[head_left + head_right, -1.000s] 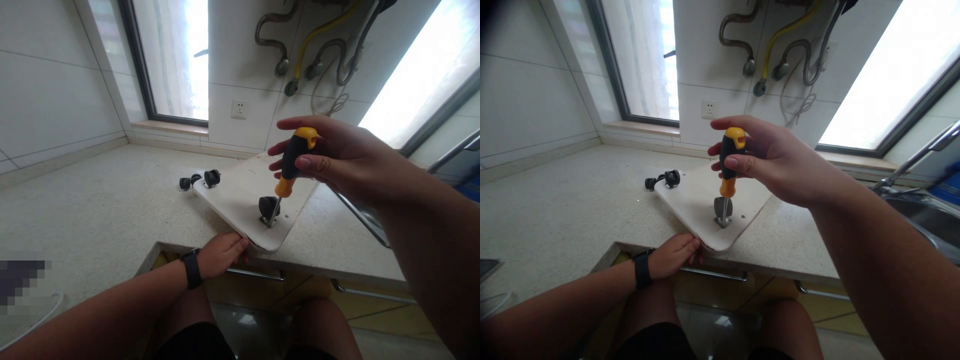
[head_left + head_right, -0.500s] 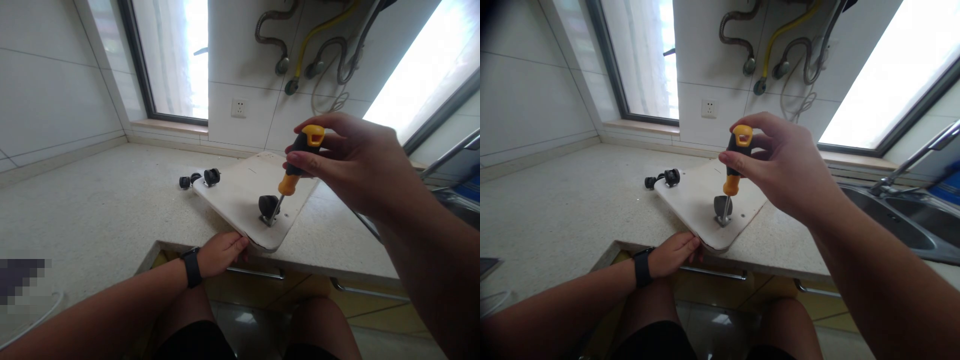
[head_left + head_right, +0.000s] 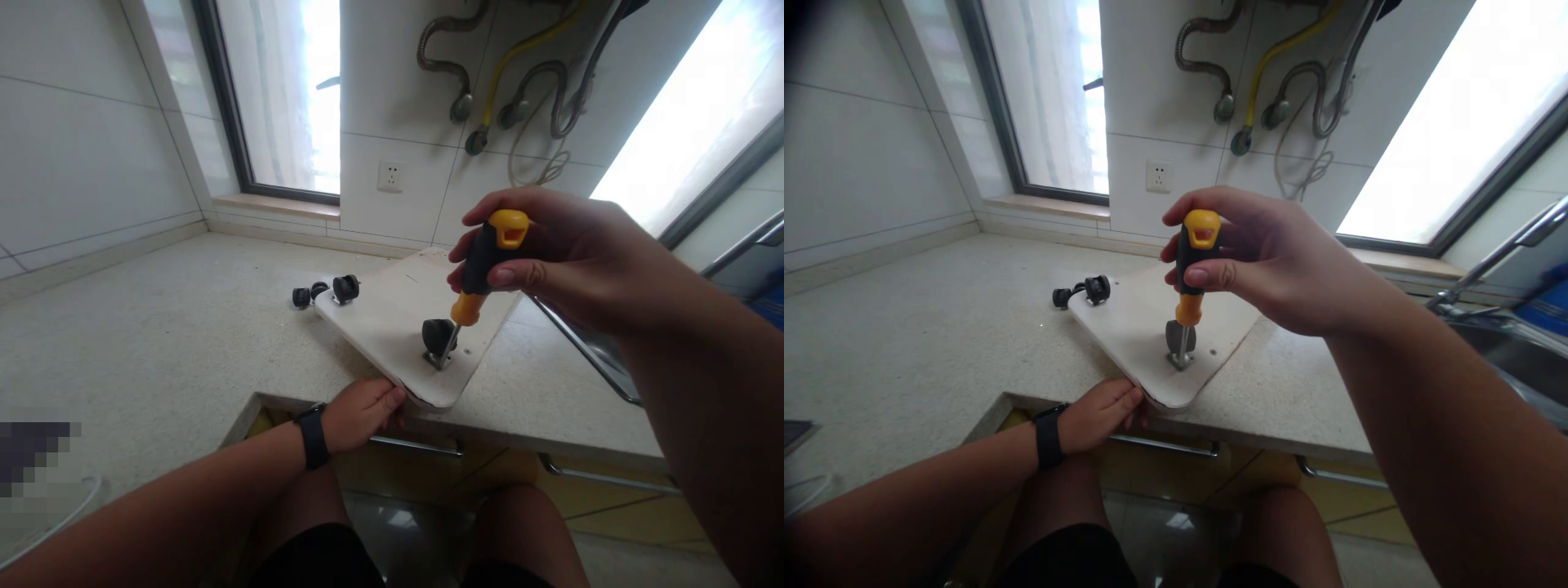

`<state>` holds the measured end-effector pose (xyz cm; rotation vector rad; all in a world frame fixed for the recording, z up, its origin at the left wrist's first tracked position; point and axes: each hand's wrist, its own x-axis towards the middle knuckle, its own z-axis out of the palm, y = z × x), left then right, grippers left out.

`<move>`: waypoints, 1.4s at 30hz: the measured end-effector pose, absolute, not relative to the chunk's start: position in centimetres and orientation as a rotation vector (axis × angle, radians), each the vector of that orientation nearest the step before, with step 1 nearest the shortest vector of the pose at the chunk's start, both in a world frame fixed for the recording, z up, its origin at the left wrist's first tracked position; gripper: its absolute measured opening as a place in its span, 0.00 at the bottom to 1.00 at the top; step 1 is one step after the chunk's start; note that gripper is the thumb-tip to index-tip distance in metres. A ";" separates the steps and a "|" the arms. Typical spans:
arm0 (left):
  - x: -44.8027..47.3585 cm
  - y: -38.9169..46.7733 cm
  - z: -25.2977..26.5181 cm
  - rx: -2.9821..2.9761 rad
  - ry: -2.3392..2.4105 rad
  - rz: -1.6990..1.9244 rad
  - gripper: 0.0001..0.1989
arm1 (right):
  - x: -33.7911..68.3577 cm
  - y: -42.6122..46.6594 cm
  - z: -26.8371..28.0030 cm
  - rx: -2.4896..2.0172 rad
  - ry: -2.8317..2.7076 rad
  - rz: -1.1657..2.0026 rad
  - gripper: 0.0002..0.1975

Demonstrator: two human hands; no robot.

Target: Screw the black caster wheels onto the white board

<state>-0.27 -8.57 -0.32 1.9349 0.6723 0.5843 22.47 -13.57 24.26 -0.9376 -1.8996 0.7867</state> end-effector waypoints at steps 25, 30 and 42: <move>-0.2 -8.5 -0.7 1.931 0.647 0.573 0.39 | 22.0 -13.5 24.0 -1.073 -1.943 0.586 0.24; -0.2 -8.6 -0.6 1.930 0.646 0.575 0.39 | 21.2 -14.5 23.0 -1.264 -1.745 0.251 0.27; -0.2 -8.5 -0.8 1.916 0.635 0.573 0.37 | 22.9 -13.9 24.3 -1.026 -2.046 0.708 0.31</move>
